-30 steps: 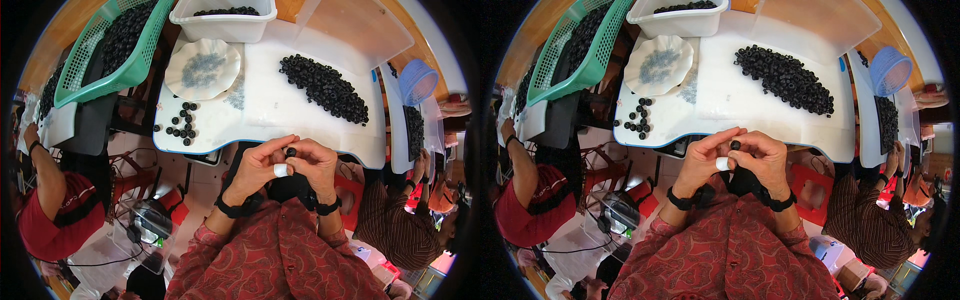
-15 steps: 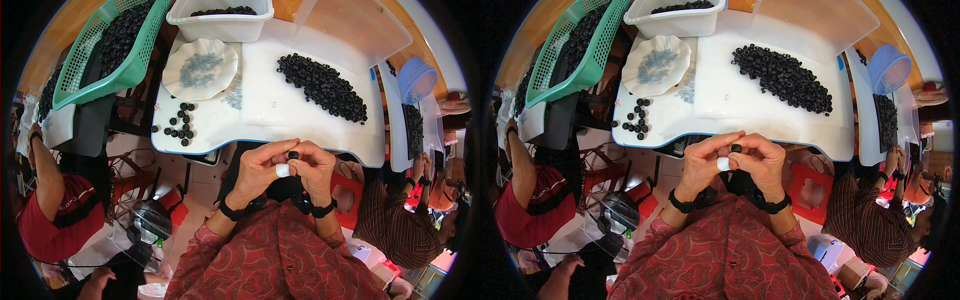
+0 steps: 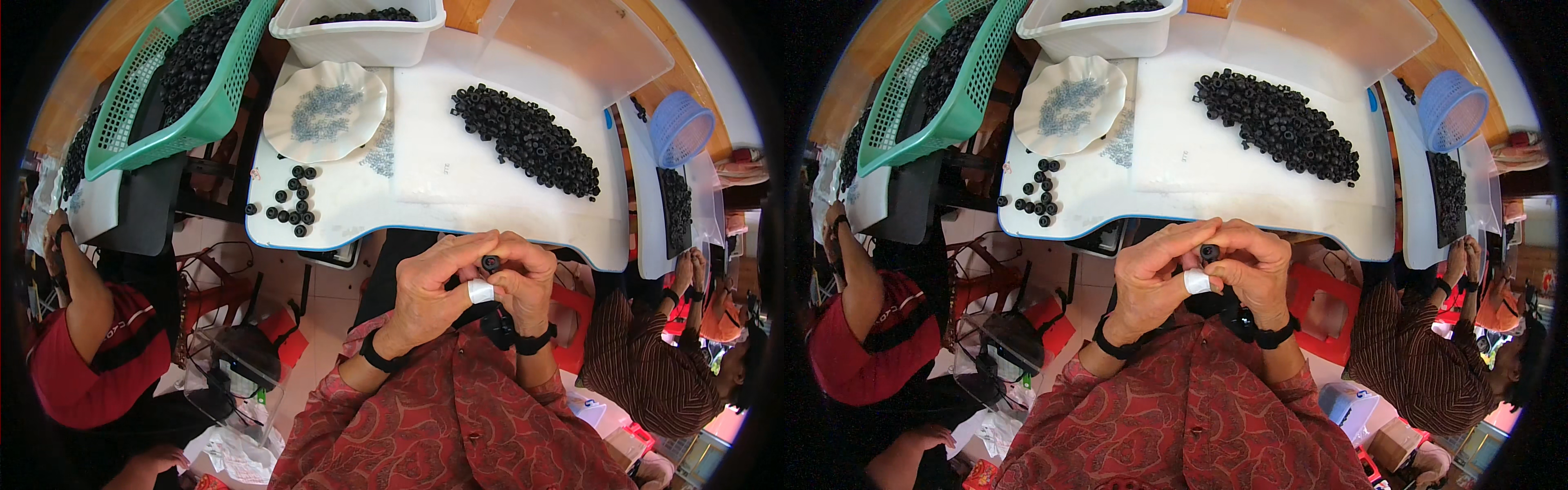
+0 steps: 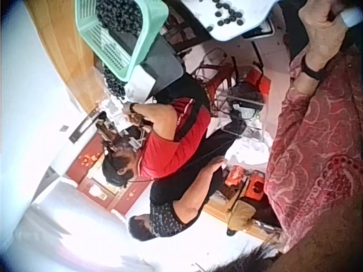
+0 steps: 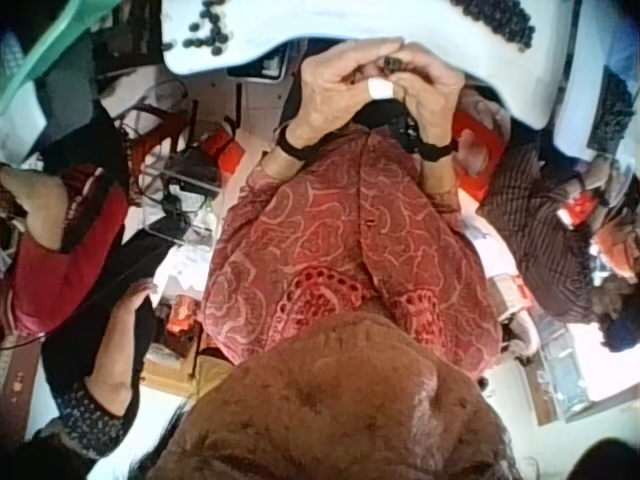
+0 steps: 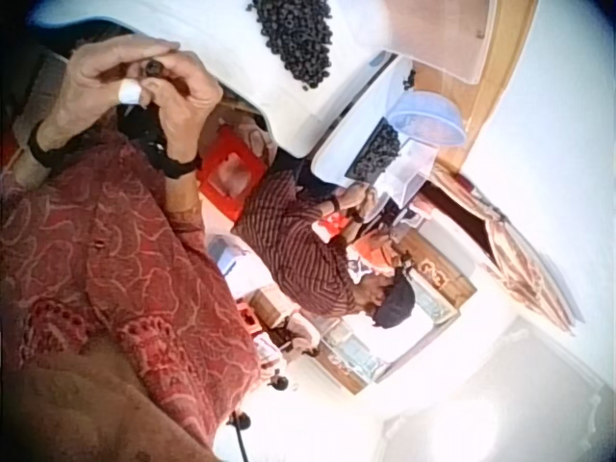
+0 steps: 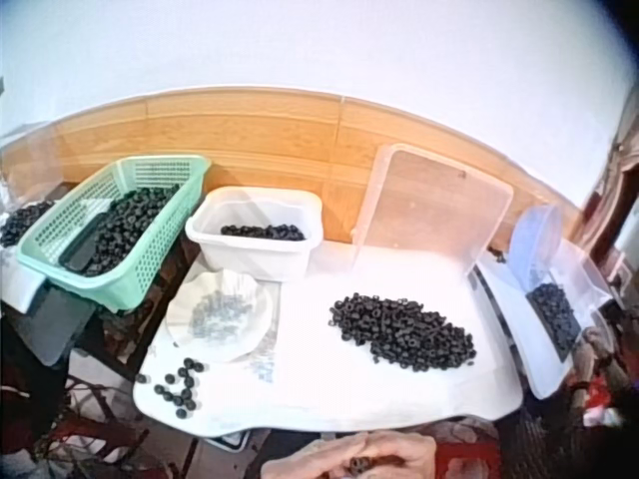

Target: Manually assemble and sort small black rubber components at a workstation.

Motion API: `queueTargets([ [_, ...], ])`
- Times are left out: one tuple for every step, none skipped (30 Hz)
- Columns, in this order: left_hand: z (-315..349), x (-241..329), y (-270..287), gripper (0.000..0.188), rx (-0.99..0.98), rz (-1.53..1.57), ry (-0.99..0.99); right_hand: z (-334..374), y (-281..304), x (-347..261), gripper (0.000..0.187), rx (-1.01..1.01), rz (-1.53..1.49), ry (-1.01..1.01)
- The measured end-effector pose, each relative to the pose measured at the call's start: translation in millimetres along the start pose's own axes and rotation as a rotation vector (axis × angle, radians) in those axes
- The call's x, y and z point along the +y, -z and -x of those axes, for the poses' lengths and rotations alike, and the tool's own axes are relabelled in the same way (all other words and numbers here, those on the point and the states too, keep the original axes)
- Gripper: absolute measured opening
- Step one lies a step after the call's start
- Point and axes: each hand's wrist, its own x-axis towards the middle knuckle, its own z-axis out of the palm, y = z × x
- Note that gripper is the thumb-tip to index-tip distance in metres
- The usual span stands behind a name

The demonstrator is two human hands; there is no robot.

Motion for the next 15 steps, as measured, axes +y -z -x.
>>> queueTargets([
  [0,-2,0,0.054,0.006,0.017,0.0,0,-1,1,0.021,0.007,-0.005,0.005],
  [1,-4,0,0.054,0.005,0.019,0.001,0,-2,2,0.02,0.014,-0.011,0.01],
  [1,-5,1,0.053,0.014,0.041,0.043,0,-2,5,0.02,0.016,-0.01,0.011],
  [1,-6,1,0.053,0.025,0.06,0.085,-1,-3,9,0.019,0.046,-0.003,0.01],
  [1,-8,1,0.053,0.023,0.06,0.085,-1,-4,11,0.018,0.076,0.004,0.009],
  [0,-10,2,0.052,0.043,0.104,0.118,-1,-6,11,0.017,0.091,-0.019,-0.023],
  [0,-13,2,0.052,0.062,0.15,0.151,-2,-7,12,0.017,0.093,-0.018,-0.021],
  [-1,-16,3,0.051,0.056,0.2,0.162,-2,-6,14,0.018,0.103,-0.033,-0.034],
  [-1,-16,2,0.051,0.054,0.201,0.162,-2,-6,16,0.018,0.113,-0.047,-0.047],
  [-1,-16,2,0.051,0.062,0.196,0.155,-2,-5,16,0.018,0.096,-0.037,-0.04],
  [-2,-16,2,0.051,0.07,0.192,0.148,-2,-5,14,0.018,0.096,-0.038,-0.04],
  [-2,-15,2,0.051,0.07,0.192,0.148,-2,-4,11,0.019,0.087,0.043,-0.032],
  [-1,-15,2,0.052,0.056,0.209,0.157,-1,-3,9,0.02,0.076,0.124,-0.025],
  [-1,-15,2,0.054,0.042,0.227,0.165,-1,-1,9,0.02,0.076,0.122,-0.026],
  [-1,-14,2,0.054,0.043,0.226,0.166,-1,1,10,0.021,0.058,0.102,-0.017],
])
